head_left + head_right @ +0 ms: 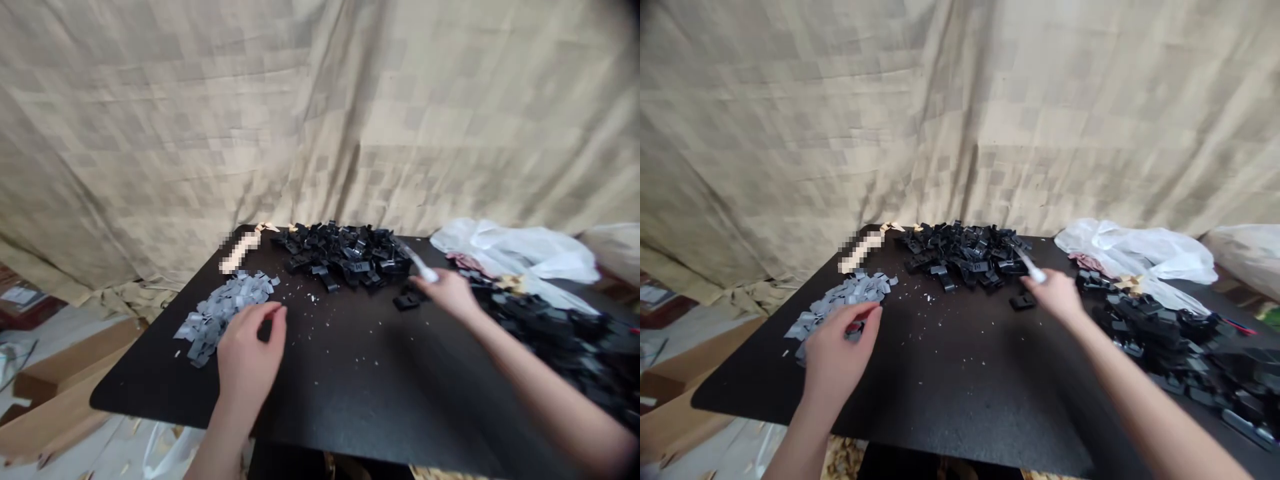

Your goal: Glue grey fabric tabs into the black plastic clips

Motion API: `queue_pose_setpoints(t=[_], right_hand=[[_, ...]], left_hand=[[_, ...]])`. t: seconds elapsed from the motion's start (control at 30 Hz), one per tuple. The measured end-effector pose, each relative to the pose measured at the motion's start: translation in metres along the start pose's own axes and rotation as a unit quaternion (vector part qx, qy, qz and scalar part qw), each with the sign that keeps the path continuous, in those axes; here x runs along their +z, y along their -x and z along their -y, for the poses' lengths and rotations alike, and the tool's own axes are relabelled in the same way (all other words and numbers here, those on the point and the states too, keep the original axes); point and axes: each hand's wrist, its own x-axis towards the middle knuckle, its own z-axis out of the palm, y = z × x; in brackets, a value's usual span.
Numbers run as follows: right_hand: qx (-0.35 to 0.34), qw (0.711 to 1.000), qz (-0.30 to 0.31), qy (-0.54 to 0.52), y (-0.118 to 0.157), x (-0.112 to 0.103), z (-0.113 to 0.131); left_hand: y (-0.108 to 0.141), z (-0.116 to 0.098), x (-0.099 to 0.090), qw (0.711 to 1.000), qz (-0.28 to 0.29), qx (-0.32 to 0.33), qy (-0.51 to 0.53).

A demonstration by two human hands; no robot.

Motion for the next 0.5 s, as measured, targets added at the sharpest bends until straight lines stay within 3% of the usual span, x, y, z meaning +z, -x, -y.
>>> queue_pose_setpoints(t=[0.1, 0.2, 0.3, 0.5], right_hand=[[-0.015, 0.998, 0.065, 0.003, 0.014, 0.059, 0.058], [-0.024, 0.994, 0.102, 0.021, 0.022, 0.097, 0.099], [-0.011, 0.992, 0.114, 0.049, 0.02, 0.116, 0.121], [0.008, 0.99, 0.118, 0.082, 0.021, 0.125, 0.13]], left_hand=[[-0.023, 0.041, 0.033, 0.977, 0.067, -0.094, -0.182], [-0.022, 0.079, 0.048, 0.962, 0.121, -0.124, -0.21], [-0.016, 0.095, 0.048, 0.963, 0.132, -0.127, -0.196], [-0.012, 0.095, 0.049, 0.971, 0.143, -0.109, -0.158]])
